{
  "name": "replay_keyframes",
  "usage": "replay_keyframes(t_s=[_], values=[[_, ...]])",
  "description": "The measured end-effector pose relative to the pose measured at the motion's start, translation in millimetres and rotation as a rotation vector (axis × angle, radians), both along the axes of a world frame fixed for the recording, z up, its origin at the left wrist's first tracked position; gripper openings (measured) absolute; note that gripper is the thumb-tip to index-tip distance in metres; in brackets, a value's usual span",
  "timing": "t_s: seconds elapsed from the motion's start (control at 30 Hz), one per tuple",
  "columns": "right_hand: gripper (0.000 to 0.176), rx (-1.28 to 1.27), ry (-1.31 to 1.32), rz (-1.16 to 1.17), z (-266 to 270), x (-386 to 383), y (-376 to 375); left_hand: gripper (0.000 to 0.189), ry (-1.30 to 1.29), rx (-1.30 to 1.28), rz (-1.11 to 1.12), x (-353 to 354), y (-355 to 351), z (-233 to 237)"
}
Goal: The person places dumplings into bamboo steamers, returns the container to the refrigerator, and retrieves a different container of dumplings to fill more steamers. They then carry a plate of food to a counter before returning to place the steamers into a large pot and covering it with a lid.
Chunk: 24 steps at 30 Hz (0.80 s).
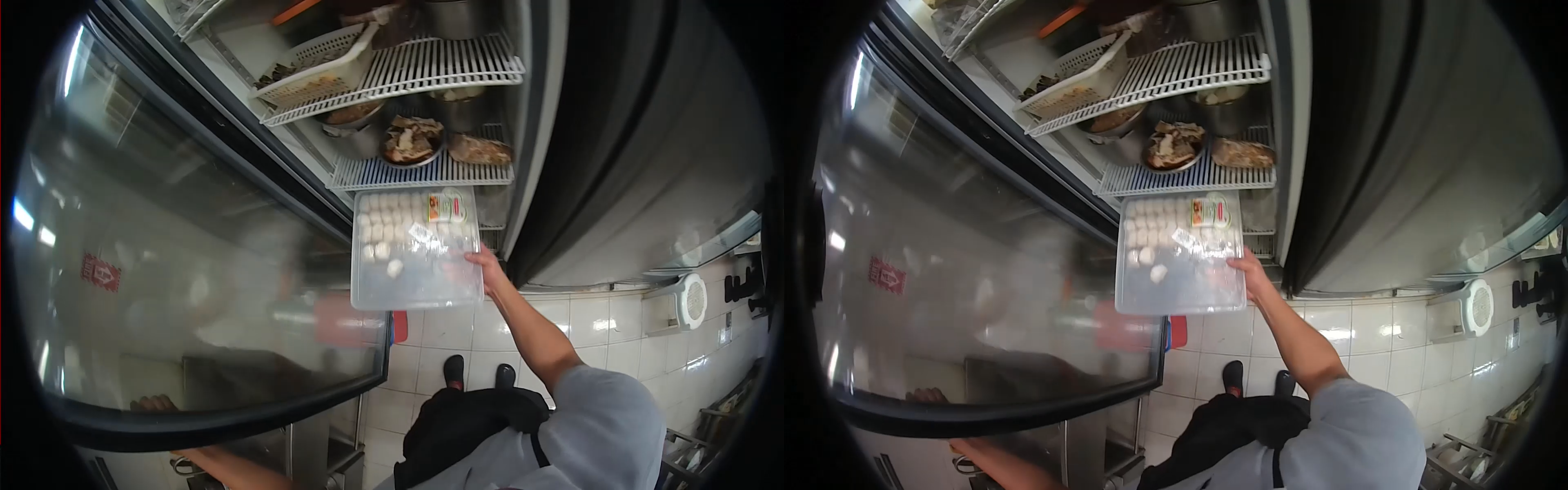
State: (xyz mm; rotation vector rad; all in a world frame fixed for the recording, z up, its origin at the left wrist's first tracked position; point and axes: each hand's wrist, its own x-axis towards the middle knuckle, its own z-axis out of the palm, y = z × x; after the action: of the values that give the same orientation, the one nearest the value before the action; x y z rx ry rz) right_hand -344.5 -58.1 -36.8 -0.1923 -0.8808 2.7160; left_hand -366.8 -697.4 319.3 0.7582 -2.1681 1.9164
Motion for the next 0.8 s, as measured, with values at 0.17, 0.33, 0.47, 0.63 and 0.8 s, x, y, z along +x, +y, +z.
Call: replay_keyframes(t_s=[0.17, 0.33, 0.47, 0.63, 0.8], values=[[0.04, 0.068, 0.026, -0.037, -24.5, -148.2, 71.6, 0.041, 0.326, 0.77, -0.64, -24.0, -78.5, -24.9], [0.033, -0.128, -0.11, -0.042, -10.5, -229.7, 134.8, 0.034, 0.449, 1.648, -1.329, -18.1, -123.1, -17.0], [0.031, 0.121, -0.209, -0.195, -0.1, -238.0, 153.9, 0.033, -0.073, 2.362, -1.824, -15.4, -109.2, -12.5], [0.029, 1.226, -0.366, -0.761, -4.2, -227.4, 107.8, 0.036, 0.382, 2.194, -2.084, 20.0, 22.3, -8.3], [0.057, 1.368, -0.246, -0.842, -6.4, -100.2, 13.6, 0.038, 0.877, 2.048, -2.217, 86.2, 184.4, -5.4]])
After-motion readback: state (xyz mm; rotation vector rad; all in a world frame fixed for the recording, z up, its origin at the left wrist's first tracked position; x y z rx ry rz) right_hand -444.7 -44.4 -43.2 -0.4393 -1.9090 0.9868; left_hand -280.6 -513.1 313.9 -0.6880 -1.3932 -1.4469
